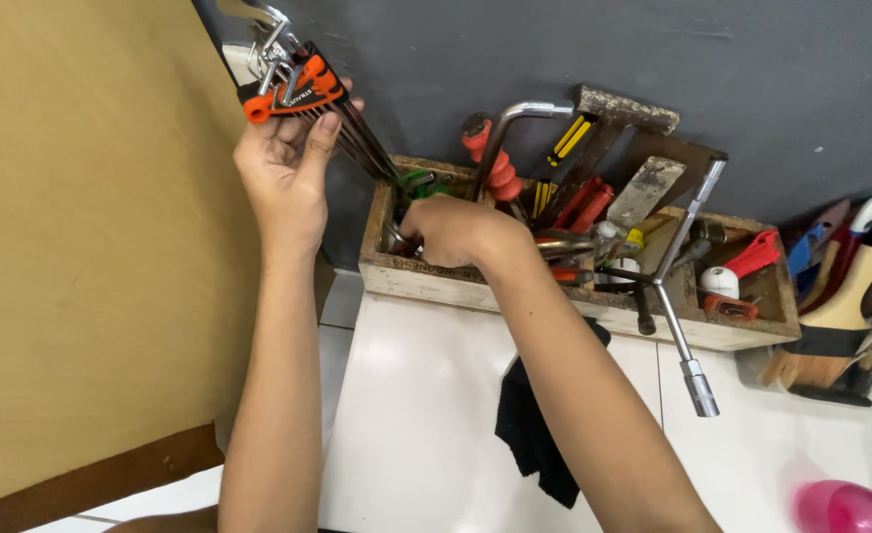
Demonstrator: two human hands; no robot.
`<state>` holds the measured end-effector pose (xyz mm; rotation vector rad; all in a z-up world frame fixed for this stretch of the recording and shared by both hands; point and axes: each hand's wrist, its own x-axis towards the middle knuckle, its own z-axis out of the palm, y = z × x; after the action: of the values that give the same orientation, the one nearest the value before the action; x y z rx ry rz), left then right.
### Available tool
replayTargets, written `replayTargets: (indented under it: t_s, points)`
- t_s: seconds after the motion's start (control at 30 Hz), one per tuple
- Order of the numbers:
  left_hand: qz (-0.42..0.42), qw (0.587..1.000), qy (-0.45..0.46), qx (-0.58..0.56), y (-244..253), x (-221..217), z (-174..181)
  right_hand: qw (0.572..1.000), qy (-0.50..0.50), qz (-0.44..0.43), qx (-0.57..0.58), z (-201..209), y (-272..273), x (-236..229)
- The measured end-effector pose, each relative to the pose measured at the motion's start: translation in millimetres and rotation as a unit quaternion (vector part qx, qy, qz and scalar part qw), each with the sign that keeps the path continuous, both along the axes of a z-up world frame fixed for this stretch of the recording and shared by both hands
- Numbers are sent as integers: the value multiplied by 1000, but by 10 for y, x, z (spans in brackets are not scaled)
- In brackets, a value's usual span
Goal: The person organizes various tools inside a wooden crate on a white surface. They handle a set of Allen keys, a hammer, pliers, screwdrivers, and a T-handle wrench, placing them into the crate's compartments. The person also moves a container of brushes and a spray bottle to the side.
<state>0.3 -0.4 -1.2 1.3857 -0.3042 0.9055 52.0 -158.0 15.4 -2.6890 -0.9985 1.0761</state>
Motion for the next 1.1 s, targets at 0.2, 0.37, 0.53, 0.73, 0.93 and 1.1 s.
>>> replayTargets:
  t_s: [0.2,0.37,0.53,0.73,0.93,1.1]
  points:
    - [-18,1000,-5,-14,15,27,-25,992,29,34,-120,224,186,-60]
    - [-12,1000,-10,5,3,31,-4,984,50,48,-166,329,235,-50]
    - [-28,1000,-3,8,-18,5,16,982,42,67,-171,197,232,-1]
    - [-30,999,-1,14,-25,-28,41,983,25,67,-171,250,256,-5]
    - [-40,999,1,0,-11,-9,20,967,15,138,-212,281,311,23]
    - [-21,1000,-1,12,24,-18,9,982,61,99,-150,218,183,202]
